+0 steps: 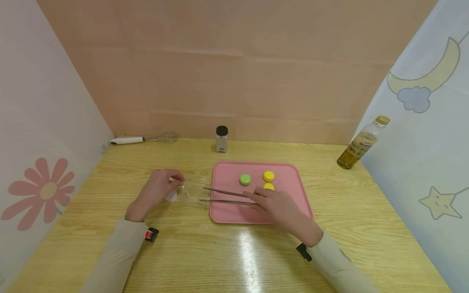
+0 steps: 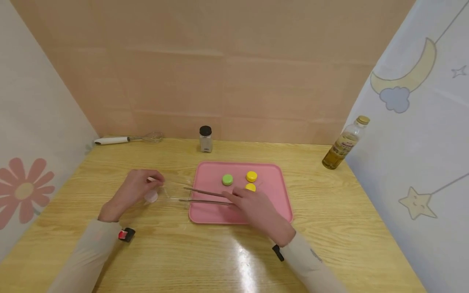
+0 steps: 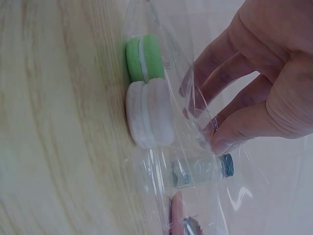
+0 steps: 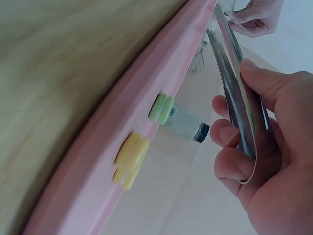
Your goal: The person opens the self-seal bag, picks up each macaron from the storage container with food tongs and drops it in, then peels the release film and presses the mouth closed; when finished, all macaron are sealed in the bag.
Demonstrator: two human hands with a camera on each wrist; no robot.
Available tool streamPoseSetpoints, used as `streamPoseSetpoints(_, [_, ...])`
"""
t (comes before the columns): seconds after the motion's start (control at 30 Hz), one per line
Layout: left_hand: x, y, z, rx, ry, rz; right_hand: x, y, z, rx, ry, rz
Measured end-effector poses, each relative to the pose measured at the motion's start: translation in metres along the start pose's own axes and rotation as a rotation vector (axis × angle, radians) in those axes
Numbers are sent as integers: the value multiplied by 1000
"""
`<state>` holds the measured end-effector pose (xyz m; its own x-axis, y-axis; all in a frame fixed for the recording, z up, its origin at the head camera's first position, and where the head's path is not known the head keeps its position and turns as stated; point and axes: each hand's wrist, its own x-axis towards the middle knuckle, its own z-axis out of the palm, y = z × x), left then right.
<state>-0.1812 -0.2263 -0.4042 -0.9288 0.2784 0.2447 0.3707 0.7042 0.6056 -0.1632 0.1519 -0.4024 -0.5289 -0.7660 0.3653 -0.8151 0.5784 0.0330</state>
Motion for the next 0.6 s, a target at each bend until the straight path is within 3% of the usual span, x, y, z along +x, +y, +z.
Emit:
streamPoseSetpoints(0.2, [0,-5,2,-10,0,-8,-21,1,-9,-7,4,45])
streamPoseSetpoints(0.6, [1,-6,2,-24,-5,-15,-63,13,-25,10,97,92])
